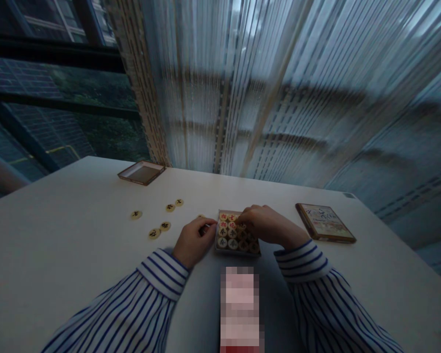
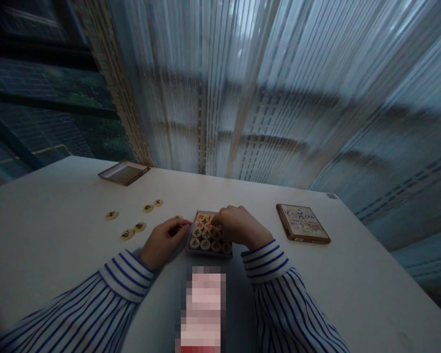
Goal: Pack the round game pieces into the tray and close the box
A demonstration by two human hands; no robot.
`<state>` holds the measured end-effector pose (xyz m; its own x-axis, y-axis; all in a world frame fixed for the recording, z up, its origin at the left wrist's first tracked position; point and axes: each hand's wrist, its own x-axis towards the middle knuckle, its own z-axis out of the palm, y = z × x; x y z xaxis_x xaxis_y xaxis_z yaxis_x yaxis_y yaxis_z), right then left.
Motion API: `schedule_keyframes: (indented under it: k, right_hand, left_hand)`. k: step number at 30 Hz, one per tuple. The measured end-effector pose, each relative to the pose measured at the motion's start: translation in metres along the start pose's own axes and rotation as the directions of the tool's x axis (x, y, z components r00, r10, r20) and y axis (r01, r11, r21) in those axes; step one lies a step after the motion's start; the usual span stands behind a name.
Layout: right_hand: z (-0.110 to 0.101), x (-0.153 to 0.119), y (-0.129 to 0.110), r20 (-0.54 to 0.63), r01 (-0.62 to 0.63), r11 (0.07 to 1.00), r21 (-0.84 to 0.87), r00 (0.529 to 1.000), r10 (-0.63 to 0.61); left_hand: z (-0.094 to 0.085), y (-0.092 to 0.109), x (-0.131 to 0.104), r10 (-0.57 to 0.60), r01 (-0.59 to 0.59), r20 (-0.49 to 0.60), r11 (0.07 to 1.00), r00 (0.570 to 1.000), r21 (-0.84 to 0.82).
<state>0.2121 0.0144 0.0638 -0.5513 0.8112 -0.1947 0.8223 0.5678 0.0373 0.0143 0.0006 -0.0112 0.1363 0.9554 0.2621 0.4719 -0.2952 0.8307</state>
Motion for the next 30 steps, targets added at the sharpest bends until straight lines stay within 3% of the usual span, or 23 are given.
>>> schedule_keyframes:
  k: [20,24,30]
  right_hand:
    - [0.0,0.0,0.001,-0.008,-0.025,1.0,-0.012,1.0,0.025]
    - [-0.006,0.001,0.001,-0.12,-0.105,0.994,-0.013,0.987,0.103]
    - [-0.012,-0.001,-0.002,-0.312,-0.222,0.975,0.01,0.926,0.214]
  left_hand:
    - [0.001,-0.001,0.001,0.001,-0.001,-0.012,1.0,1.0,-0.03]
    - [0.001,0.0,0.001,0.005,-0.006,-0.02,1.0,1.0,-0.025]
    - [0.0,-0.002,0.001,0.03,-0.03,-0.02,0.999,0.999,-0.018]
